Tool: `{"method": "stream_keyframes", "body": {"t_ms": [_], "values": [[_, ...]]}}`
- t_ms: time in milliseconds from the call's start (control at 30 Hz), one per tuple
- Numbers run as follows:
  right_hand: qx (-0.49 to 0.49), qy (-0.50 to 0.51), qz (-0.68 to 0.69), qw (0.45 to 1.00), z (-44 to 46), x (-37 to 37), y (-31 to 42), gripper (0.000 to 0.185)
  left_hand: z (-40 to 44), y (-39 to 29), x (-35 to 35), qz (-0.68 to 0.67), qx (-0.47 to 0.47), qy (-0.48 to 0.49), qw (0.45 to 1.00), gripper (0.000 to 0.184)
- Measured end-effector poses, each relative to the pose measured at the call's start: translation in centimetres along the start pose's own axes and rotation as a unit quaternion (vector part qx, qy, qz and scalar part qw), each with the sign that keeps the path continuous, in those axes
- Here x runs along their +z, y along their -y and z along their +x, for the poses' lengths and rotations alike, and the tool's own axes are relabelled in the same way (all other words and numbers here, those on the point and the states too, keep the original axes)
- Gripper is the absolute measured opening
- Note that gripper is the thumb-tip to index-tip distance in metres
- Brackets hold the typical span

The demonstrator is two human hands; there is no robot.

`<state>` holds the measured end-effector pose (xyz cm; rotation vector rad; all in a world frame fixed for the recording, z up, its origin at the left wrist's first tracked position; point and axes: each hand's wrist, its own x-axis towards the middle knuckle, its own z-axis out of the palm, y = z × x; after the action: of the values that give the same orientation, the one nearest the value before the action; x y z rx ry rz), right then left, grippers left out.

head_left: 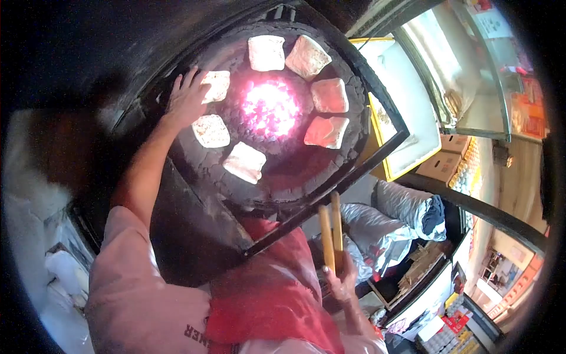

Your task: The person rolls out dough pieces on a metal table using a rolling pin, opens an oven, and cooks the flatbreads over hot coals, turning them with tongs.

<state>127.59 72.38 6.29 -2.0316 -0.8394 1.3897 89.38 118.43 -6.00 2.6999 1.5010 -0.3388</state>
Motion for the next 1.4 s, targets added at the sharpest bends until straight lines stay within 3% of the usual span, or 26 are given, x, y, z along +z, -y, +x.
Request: {"method": "stream_keyframes", "body": {"t_ms": [33,67,100,167,200,233,267,400,433,467,600,733,833,867,967,1100,1167,1200,1300,1333,1400], "values": [[-0.014,0.03,-0.075,0.997,0.7,-0.5,0.6,0.084,-1.0,-0.7,-0.7,-0.034,-0.022,-0.067,0.997,0.051],[-0.12,0.01,-0.192,0.974,2.1,-0.8,0.2,0.083,-2.2,-1.3,-1.2,-0.069,-0.044,-0.132,0.988,0.05],[-0.219,-0.006,-0.304,0.927,3.3,-0.9,0.1,0.081,-4.0,-1.8,-1.5,-0.075,-0.046,-0.125,0.988,0.05],[-0.193,0.025,-0.385,0.902,5.9,-0.6,5.2,0.074,-7.8,-3.0,-2.6,-0.419,-0.107,-0.124,0.893,0.046],[-0.251,0.007,-0.433,0.866,7.9,-0.4,6.1,0.071,-10.9,-4.8,-4.5,-0.467,-0.157,-0.1,0.865,0.039],[-0.309,-0.011,-0.478,0.822,9.8,-0.3,6.8,0.068,-14.0,-5.3,-2.0,-0.493,-0.13,-0.152,0.847,0.035],[-0.34,-0.012,-0.537,0.772,11.4,-0.2,8.2,0.064,-17.4,-7.6,-3.7,-0.546,-0.179,-0.117,0.81,0.034],[-0.436,0.018,-0.658,0.614,17.8,1.5,11.2,0.045,-30.3,-14.1,-3.4,-0.574,-0.21,-0.072,0.788,0.023],[-0.422,0.044,-0.678,0.6,19.0,2.5,11.5,0.046,-32.6,-15.8,-3.3,-0.546,-0.206,-0.097,0.806,0.023],[-0.421,0.071,-0.701,0.572,20.6,3.6,11.3,0.048,-35.0,-17.5,-3.0,-0.563,-0.261,-0.057,0.782,0.022],[-0.417,0.116,-0.755,0.492,22.5,7.7,12.5,0.052,-40.6,-23.2,-1.5,-0.568,-0.318,-0.039,0.758,0.025],[-0.453,0.15,-0.724,0.498,25.3,6.3,9.4,0.054,-41.0,-25.4,-1.9,-0.596,-0.332,-0.032,0.73,0.025],[-0.407,0.128,-0.734,0.528,21.0,3.3,13.5,0.053,-40.5,-25.5,-1.8,-0.624,-0.315,-0.034,0.715,0.026],[-0.434,0.092,-0.726,0.525,19.6,2.2,14.1,0.051,-40.3,-25.4,-1.7,-0.627,-0.315,-0.042,0.711,0.028],[-0.367,0.083,-0.738,0.561,15.5,0.9,16.4,0.032,-40.0,-25.3,-1.2,-0.616,-0.289,-0.05,0.731,0.029],[-0.321,0.076,-0.748,0.576,14.4,3.3,15.5,0.021,-40.5,-25.1,-0.9,-0.637,-0.251,0.003,0.729,0.031],[-0.372,0.047,-0.716,0.589,14.9,5.1,14.2,0.016,-40.9,-25.2,-0.8,-0.648,-0.247,0.04,0.719,0.034],[-0.289,0.087,-0.706,0.64,14.2,7.0,16.1,0.015,-41.2,-25.2,-0.7,-0.647,-0.25,0.04,0.719,0.034],[-0.345,0.079,-0.705,0.615,13.9,8.8,15.9,0.016,-42.0,-25.2,-0.4,-0.649,-0.256,0.054,0.714,0.034],[-0.311,0.092,-0.689,0.648,14.2,8.7,15.6,0.018,-42.3,-25.3,-0.4,-0.639,-0.259,0.062,0.722,0.034],[-0.3,0.118,-0.714,0.621,14.8,8.7,15.8,0.022,-42.7,-25.4,-0.5,-0.629,-0.263,0.069,0.729,0.034]]}}
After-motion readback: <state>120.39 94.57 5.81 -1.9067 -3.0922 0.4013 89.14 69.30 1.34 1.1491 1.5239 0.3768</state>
